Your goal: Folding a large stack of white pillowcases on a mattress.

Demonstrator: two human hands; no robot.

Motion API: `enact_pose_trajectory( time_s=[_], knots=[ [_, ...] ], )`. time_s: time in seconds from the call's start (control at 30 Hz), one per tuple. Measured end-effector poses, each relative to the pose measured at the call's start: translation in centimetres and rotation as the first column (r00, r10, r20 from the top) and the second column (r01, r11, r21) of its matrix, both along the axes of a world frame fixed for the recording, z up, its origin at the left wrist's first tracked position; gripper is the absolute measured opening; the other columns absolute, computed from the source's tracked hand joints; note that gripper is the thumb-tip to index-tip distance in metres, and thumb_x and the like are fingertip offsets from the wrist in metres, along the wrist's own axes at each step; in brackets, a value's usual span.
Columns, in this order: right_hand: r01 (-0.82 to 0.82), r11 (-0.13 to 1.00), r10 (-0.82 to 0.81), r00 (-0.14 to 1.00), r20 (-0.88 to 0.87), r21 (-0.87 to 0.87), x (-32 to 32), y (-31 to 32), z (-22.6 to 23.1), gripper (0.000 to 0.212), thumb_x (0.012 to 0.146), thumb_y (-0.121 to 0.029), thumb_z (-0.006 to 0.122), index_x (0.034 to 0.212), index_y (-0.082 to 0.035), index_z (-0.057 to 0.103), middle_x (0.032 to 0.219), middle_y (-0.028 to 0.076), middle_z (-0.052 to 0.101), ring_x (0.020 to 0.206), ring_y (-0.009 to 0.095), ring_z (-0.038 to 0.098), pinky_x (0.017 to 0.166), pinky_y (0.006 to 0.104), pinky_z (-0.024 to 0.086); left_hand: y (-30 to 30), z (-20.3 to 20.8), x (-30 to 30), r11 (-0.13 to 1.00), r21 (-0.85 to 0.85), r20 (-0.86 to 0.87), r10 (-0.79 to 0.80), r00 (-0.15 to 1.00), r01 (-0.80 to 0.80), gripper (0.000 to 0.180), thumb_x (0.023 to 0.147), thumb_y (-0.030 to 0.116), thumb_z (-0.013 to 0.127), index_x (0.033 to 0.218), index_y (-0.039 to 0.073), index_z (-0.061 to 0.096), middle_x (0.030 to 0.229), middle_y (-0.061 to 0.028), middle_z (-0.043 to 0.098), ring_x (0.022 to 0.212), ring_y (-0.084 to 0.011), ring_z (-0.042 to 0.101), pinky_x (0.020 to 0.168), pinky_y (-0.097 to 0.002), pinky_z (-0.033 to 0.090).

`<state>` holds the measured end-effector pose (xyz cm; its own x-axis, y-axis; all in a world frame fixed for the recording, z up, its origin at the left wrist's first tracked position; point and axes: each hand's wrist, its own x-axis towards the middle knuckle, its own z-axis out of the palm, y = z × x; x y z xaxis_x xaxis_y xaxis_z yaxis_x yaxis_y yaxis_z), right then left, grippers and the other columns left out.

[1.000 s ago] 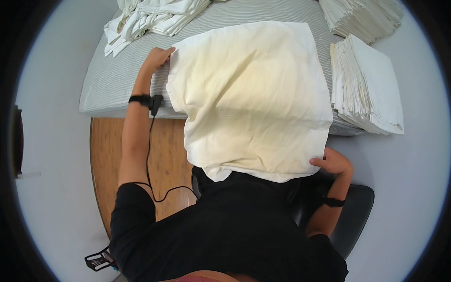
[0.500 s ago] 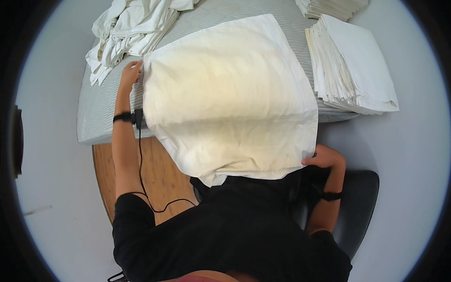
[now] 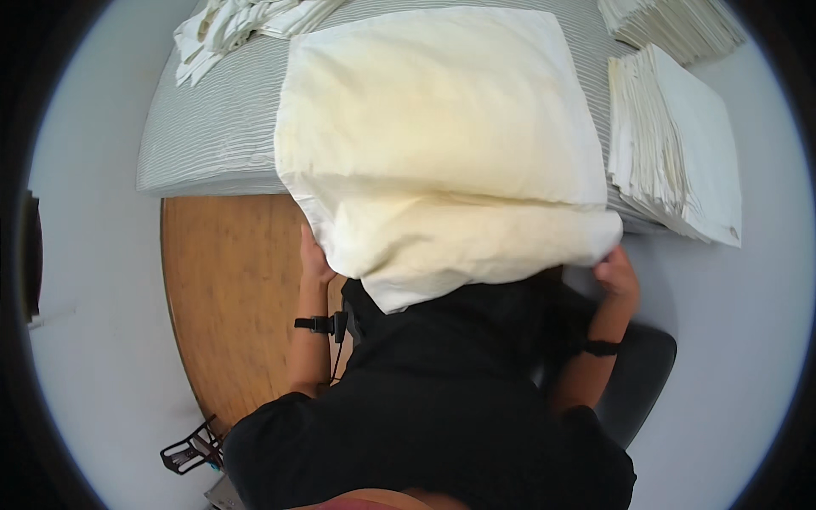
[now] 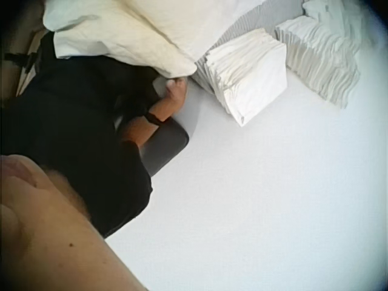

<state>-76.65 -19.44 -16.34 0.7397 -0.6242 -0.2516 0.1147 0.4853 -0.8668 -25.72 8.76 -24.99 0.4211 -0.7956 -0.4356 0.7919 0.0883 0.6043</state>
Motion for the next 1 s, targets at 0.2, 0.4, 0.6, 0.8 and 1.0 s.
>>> enact_pose_trajectory(
  time_s=[0.2, 0.4, 0.6, 0.8, 1.0],
  knots=[
    [-0.545, 0.834, 0.482, 0.642, -0.597, 0.088, 4.7, 1.9, 1.9, 0.064, 0.083, -0.020, 0.081, 0.137, 0.002, 0.054, 0.129, 0.011, 0.064, 0.120, 0.018, 0.055, 0.103, 0.0338, 0.044, 5.4, -0.2, -0.6, 0.873, 0.238, 0.278, -0.481, 0.832, 0.425, 0.059, 0.095, 0.016, 0.068, 0.147, 0.001, 0.043, 0.142, -0.0111, 0.054, 0.124, -0.0224, 0.056, 0.103, -0.0374, 0.047],
    [-0.543, 0.829, 0.514, 0.834, -0.201, -0.133, 3.2, 0.6, 5.7, 0.050, 0.082, -0.019, 0.080, 0.122, 0.006, 0.064, 0.117, 0.009, 0.069, 0.109, 0.017, 0.061, 0.095, 0.0312, 0.047, 2.8, 12.1, 5.3, 0.483, 0.727, 0.343, -0.871, 0.352, 0.489, 0.037, 0.099, 0.020, 0.064, 0.130, -0.001, 0.061, 0.120, -0.0051, 0.067, 0.109, -0.0132, 0.060, 0.095, -0.0302, 0.049],
    [0.471, 0.859, -0.510, 0.748, 0.426, 0.202, 12.2, -3.6, 11.8, 0.067, 0.102, -0.043, 0.044, 0.149, 0.004, 0.035, 0.145, 0.023, 0.049, 0.131, 0.037, 0.051, 0.104, 0.0469, 0.048, -8.3, 16.5, 11.4, 0.798, -0.490, 0.186, -0.297, 0.937, 0.350, 0.056, 0.102, 0.040, 0.047, 0.135, -0.004, 0.054, 0.130, -0.0270, 0.061, 0.123, -0.0402, 0.059, 0.102, -0.0523, 0.050],
    [0.419, 0.840, -0.381, 0.908, 0.174, -0.347, 16.7, -3.8, 11.4, 0.062, 0.102, -0.032, 0.048, 0.148, 0.007, 0.033, 0.144, 0.025, 0.049, 0.132, 0.031, 0.050, 0.109, 0.0400, 0.040, -13.7, 18.9, 8.7, 0.902, -0.336, 0.301, -0.171, 0.938, 0.272, 0.074, 0.102, 0.045, 0.043, 0.157, 0.003, 0.015, 0.154, -0.0355, 0.024, 0.138, -0.0456, 0.041, 0.107, -0.0501, 0.046],
    [0.167, 0.647, -0.630, 0.666, -0.399, -0.744, 15.6, -2.7, 7.6, 0.052, 0.095, -0.020, 0.064, 0.140, 0.003, 0.048, 0.137, 0.019, 0.057, 0.098, 0.017, 0.062, 0.083, 0.0333, 0.051, -12.4, 16.0, 7.3, 0.964, 0.185, 0.816, -0.044, 0.576, -0.188, 0.044, 0.100, 0.022, 0.057, 0.137, -0.001, 0.050, 0.124, -0.0176, 0.062, 0.075, -0.0136, 0.062, 0.058, -0.0255, 0.049]
  ],
)
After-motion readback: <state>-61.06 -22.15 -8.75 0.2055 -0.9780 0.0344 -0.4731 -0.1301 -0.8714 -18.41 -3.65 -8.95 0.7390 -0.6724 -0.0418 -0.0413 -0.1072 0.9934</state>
